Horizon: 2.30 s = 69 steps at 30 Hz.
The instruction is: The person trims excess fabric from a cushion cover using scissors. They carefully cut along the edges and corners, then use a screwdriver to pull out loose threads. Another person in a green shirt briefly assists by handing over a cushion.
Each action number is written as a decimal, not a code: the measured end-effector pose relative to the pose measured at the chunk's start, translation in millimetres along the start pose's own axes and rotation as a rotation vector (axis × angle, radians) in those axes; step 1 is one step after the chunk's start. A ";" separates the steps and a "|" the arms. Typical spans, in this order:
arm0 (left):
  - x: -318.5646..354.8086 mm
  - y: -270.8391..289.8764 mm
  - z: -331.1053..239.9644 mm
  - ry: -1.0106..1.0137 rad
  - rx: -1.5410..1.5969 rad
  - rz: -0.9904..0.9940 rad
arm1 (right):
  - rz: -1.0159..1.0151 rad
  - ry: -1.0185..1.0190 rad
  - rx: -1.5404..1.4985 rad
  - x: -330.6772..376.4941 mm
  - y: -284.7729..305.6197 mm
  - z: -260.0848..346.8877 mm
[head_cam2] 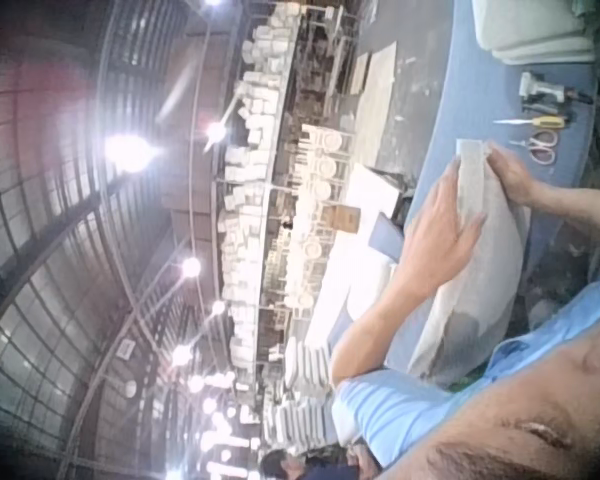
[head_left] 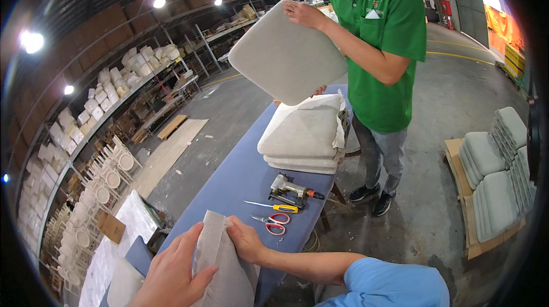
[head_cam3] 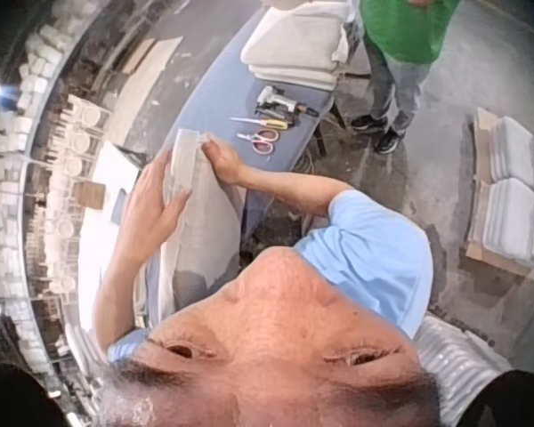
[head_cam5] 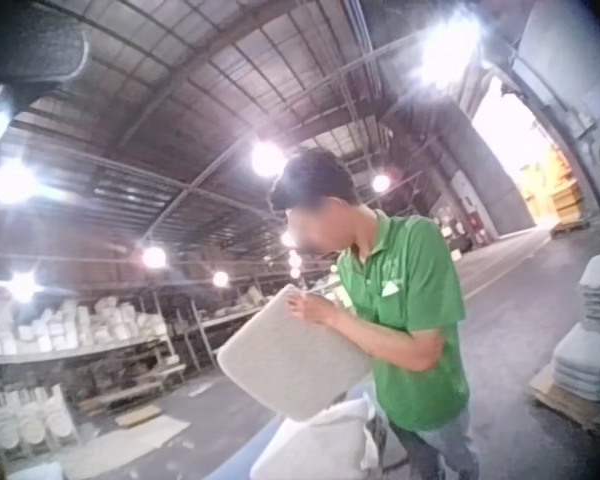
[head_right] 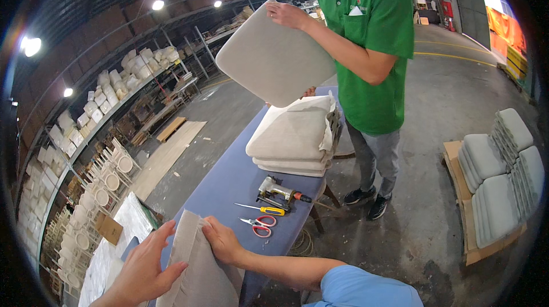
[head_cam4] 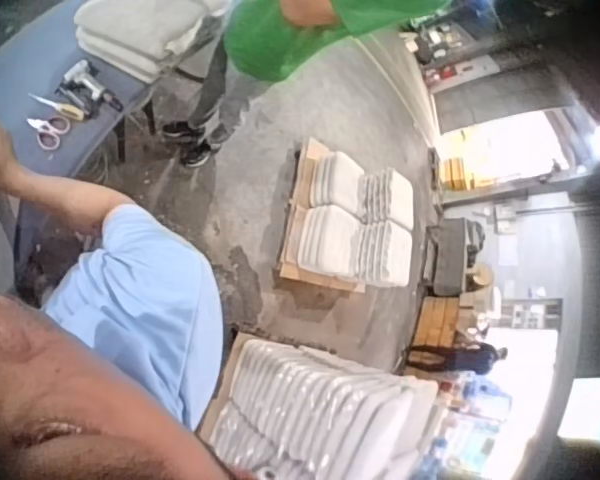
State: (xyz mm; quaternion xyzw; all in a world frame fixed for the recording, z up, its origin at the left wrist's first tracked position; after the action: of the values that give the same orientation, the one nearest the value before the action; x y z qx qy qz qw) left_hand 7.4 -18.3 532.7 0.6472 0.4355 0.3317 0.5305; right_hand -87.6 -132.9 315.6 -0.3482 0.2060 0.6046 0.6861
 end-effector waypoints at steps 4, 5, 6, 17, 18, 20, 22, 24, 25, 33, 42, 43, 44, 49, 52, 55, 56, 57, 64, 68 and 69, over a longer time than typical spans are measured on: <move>-34.7 -12.0 -7.0 -0.054 -0.107 0.056 | 0.014 -0.002 0.038 2.0 2.5 -1.4; -42.3 -19.3 -3.7 -0.025 -0.077 0.096 | -0.005 0.015 0.032 4.0 2.0 1.0; -51.1 -27.1 -0.9 0.003 -0.050 0.136 | -0.026 0.033 0.026 4.6 2.7 3.2; -58.2 -80.2 2.2 -0.211 0.023 -0.086 | -0.021 0.100 -0.025 12.9 3.8 -4.4; -59.1 -80.4 -0.7 -0.215 0.009 -0.079 | -0.020 0.104 -0.016 14.6 5.4 -6.1; -58.9 -82.1 -2.2 -0.223 -0.016 -0.076 | 0.038 0.145 0.070 15.2 6.8 -9.6; -59.6 -83.5 -5.4 -0.247 -0.043 -0.084 | 0.081 0.195 0.190 16.7 10.9 -14.4; -55.9 -81.8 -10.0 -0.245 -0.079 -0.080 | 0.117 0.248 0.334 18.6 11.5 -17.1; -55.1 -81.0 -10.3 -0.243 -0.098 -0.077 | 0.103 0.238 0.314 19.3 10.4 -19.5; -55.1 -86.3 10.7 -0.256 -0.019 -0.154 | 0.024 0.212 0.142 19.7 5.1 -32.9; -51.2 -80.8 12.6 -0.239 0.018 -0.184 | 0.065 0.245 0.201 16.1 -0.6 -26.3; -51.3 -81.3 12.0 -0.236 0.022 -0.180 | 0.052 0.231 0.172 16.8 0.9 -29.2; -51.5 -81.8 11.1 -0.238 0.022 -0.177 | 0.041 0.217 0.142 16.8 2.3 -32.6; -51.9 -86.5 12.8 -0.224 0.035 -0.157 | 0.044 0.201 0.122 19.7 4.0 -40.6; -49.9 -84.1 11.6 -0.224 0.029 -0.162 | 0.063 0.210 0.140 20.4 2.3 -41.4; -50.2 -83.4 11.7 -0.222 0.028 -0.153 | 0.056 0.216 0.133 19.2 1.8 -44.6; -50.5 -83.5 12.4 -0.223 0.036 -0.154 | 0.044 0.215 0.116 19.3 1.1 -46.0; -50.7 -83.4 13.2 -0.225 0.042 -0.155 | 0.031 0.214 0.099 19.3 -0.3 -47.7; -51.4 -81.7 12.8 -0.250 0.070 -0.164 | 0.018 0.242 0.144 19.3 2.0 -52.0; -48.8 -80.2 18.6 -0.226 0.045 -0.160 | 0.045 0.161 0.125 18.4 -4.6 -37.0; -48.2 -80.6 16.7 -0.236 0.056 -0.162 | 0.044 0.157 0.139 18.7 -1.4 -33.5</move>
State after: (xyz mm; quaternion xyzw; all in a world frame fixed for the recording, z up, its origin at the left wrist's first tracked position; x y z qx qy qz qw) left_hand -14.1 -64.4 452.0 0.6590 0.4300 0.1971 0.5847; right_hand -78.2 -144.4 280.2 -0.3415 0.3083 0.5746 0.6768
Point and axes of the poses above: each hand's wrist, its own x-axis away from the middle knuckle, its own y-axis out of the back of the hand, z = x × y, the point moved 6 cm from there along -x, towards the middle knuckle, and after that the axes turned 15 degrees about y, right-handed, at the moved point
